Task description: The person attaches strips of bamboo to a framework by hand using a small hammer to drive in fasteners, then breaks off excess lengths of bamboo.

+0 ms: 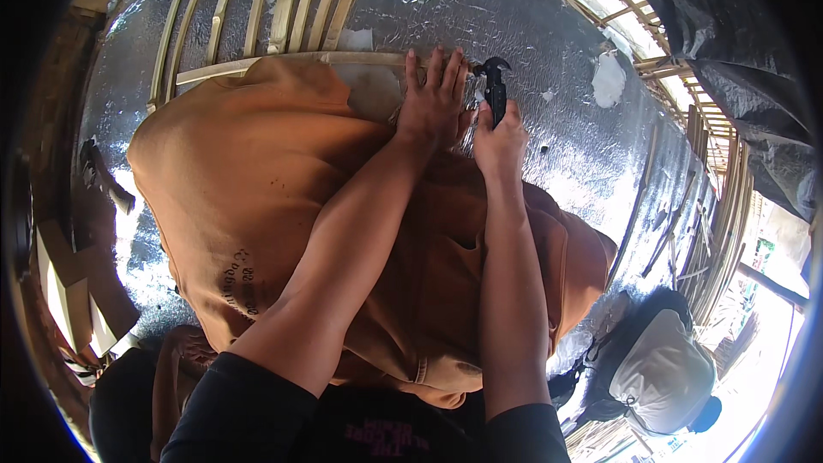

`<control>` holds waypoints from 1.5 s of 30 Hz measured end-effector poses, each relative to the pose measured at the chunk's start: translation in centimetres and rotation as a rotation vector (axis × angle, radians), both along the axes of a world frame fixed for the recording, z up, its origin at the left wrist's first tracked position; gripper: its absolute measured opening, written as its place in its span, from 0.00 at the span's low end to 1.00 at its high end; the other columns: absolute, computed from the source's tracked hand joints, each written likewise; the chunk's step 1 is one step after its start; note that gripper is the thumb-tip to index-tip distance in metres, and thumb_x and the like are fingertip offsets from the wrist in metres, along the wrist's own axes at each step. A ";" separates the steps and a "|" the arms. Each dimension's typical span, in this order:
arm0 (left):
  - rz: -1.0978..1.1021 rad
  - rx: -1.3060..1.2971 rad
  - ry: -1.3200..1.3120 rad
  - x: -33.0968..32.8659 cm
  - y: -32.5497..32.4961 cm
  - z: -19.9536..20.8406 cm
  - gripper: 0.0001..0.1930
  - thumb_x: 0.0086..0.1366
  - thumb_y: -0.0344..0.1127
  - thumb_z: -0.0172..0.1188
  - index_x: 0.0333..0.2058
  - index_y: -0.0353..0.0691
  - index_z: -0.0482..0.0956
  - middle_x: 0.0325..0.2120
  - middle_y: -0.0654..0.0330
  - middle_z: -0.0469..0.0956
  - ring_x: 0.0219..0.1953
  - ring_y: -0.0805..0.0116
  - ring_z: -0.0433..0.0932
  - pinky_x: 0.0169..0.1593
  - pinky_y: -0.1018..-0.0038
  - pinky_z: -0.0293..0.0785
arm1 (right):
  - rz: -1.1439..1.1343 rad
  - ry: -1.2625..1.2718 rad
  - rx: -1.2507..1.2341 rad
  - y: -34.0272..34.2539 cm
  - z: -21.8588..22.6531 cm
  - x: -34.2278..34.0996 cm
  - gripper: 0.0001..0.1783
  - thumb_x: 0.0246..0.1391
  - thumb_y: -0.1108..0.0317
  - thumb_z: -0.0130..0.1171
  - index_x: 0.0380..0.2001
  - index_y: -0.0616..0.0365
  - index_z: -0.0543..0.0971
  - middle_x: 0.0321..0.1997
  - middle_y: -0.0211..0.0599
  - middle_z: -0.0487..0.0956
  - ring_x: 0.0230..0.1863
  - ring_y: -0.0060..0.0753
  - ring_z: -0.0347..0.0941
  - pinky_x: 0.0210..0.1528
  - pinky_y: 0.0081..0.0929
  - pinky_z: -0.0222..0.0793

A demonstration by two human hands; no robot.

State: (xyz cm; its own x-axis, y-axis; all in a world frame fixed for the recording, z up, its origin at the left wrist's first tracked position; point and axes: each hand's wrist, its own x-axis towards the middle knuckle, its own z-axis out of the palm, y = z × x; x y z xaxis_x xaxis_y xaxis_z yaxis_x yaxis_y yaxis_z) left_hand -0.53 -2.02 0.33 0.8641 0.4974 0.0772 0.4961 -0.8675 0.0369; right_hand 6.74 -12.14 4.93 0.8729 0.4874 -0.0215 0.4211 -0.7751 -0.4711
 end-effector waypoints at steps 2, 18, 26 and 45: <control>0.001 0.002 -0.002 0.0 0.0 -0.1 0.45 0.67 0.65 0.49 0.73 0.40 0.56 0.76 0.53 0.49 0.76 0.46 0.46 0.71 0.27 0.35 | -0.049 -0.016 -0.022 0.2 0.0 0.1 0.18 0.65 0.55 0.58 0.45 0.61 0.76 0.37 0.59 0.83 0.40 0.65 0.81 0.44 0.51 0.74; -0.002 -0.051 -0.074 0.0 0.1 -0.4 0.45 0.66 0.63 0.51 0.72 0.38 0.56 0.75 0.54 0.50 0.76 0.47 0.47 0.72 0.28 0.36 | -0.236 0.209 0.293 -0.3 -1.8 2.4 0.16 0.66 0.58 0.58 0.43 0.62 0.78 0.36 0.50 0.83 0.37 0.50 0.82 0.41 0.43 0.74; -0.017 -0.080 -0.146 -0.3 0.2 -0.1 0.42 0.67 0.60 0.53 0.71 0.39 0.59 0.74 0.53 0.53 0.75 0.46 0.50 0.72 0.29 0.38 | -0.234 0.254 0.425 0.5 -0.8 2.0 0.15 0.66 0.58 0.60 0.40 0.62 0.77 0.27 0.37 0.78 0.26 0.31 0.76 0.30 0.34 0.71; -0.072 -0.070 -0.184 -0.3 0.5 -0.4 0.34 0.67 0.58 0.55 0.70 0.67 0.62 0.75 0.45 0.47 0.74 0.34 0.49 0.68 0.23 0.37 | -0.301 0.522 0.665 1.7 1.2 1.1 0.11 0.69 0.62 0.57 0.37 0.59 0.73 0.21 0.27 0.72 0.16 0.19 0.67 0.15 0.23 0.60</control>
State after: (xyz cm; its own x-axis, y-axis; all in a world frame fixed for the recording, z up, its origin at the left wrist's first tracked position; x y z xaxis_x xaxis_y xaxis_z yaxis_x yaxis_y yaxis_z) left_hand -0.84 -1.52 -0.09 0.8720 0.4449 0.2042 0.4125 -0.8924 0.1827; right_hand 7.84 -10.47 6.12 0.9239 0.2929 -0.2464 -0.1493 -0.3171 -0.9366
